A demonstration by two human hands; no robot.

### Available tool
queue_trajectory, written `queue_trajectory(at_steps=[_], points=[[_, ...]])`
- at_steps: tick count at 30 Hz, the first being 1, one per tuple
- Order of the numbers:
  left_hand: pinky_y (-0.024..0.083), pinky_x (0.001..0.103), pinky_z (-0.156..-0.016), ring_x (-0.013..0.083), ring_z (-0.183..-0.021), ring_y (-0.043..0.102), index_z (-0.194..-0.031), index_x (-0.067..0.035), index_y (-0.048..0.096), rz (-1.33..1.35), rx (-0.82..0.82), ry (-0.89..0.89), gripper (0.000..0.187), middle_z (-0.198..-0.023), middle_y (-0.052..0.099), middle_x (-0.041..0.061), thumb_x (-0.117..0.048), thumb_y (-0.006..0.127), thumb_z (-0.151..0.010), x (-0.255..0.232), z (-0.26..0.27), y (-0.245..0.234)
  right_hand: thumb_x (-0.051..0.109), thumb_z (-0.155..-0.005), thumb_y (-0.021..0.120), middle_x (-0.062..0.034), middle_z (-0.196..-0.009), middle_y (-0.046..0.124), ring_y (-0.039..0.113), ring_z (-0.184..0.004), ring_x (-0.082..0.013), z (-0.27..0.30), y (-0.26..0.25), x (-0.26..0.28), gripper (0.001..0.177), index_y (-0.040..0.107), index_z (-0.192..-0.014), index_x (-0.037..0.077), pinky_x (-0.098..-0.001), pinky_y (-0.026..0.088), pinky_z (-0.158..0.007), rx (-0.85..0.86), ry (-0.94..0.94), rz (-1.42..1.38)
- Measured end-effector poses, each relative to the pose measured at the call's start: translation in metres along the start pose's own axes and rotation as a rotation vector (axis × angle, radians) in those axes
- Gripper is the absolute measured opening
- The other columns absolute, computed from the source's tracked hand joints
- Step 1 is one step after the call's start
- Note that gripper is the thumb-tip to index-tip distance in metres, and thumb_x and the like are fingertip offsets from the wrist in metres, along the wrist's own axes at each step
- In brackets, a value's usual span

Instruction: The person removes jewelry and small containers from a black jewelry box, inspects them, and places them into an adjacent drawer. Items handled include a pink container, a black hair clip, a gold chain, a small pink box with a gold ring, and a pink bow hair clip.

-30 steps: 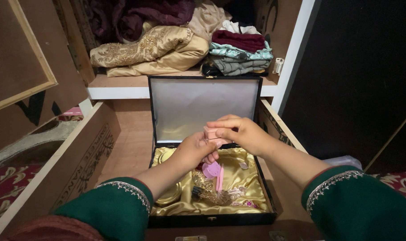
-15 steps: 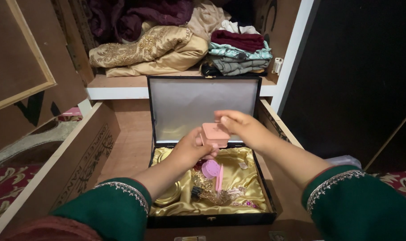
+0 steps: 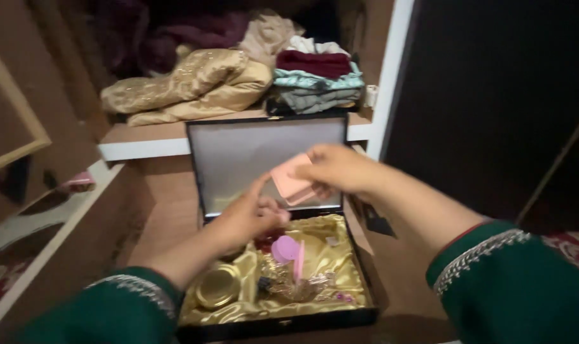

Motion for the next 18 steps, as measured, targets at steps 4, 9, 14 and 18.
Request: queue_trajectory(at_steps=[4,9,14,18], points=[[0.061,0.041,-0.085,0.0300,-0.097,0.077,-0.158,-0.016,0.022,-0.290,0.014,0.043,0.086,-0.101,0.079,0.011,-0.014,0.070,-0.087,0.020,-0.047,0.011,0.028,-0.087,0.073,-0.0145,-0.071,0.064,0.069,-0.060,-0.0208,0.026,-0.051,0.042,0.041,0.061,-0.112,-0.002,-0.0282,0.060,-0.050,-0.051,-0.067,0.074],[0.056,0.045,-0.091,0.0308,-0.105,0.073,-0.146,-0.020,0.045,-0.517,0.014,0.226,0.067,-0.106,0.078,0.005,-0.032,0.072,-0.085,-0.060,-0.087,0.059,0.029,-0.087,0.069,-0.0114,-0.068,0.063,0.068,-0.056,-0.0177,0.045,-0.138,0.016,0.038,0.064,-0.110,-0.001,-0.0275,0.061,-0.049,-0.243,-0.093,-0.035],[0.052,0.047,-0.097,0.0366,-0.115,0.066,-0.136,-0.014,0.056,-0.575,-0.003,0.497,0.053,-0.118,0.069,0.012,-0.031,0.072,-0.088,-0.124,-0.118,0.147,0.039,-0.093,0.067,-0.0071,-0.069,0.058,0.063,-0.055,-0.0177,0.088,-0.210,-0.045,0.038,0.064,-0.112,0.007,-0.0289,0.057,-0.049,-0.347,-0.042,-0.329],[0.052,0.044,-0.098,0.0318,-0.115,0.066,-0.134,-0.018,0.057,-0.630,0.106,0.505,0.047,-0.117,0.069,0.007,-0.035,0.067,-0.091,-0.122,-0.142,0.218,0.048,-0.092,0.068,-0.0030,-0.076,0.056,0.061,-0.060,-0.0170,0.088,-0.280,-0.146,0.044,0.058,-0.118,0.014,-0.0274,0.055,-0.054,-0.460,0.109,-0.384]])
Point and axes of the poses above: each hand's wrist, its own z-axis away from the middle knuckle, its own y-axis out of the palm, x = y × z, the point moved 8 cm from there along -z, towards the middle knuckle
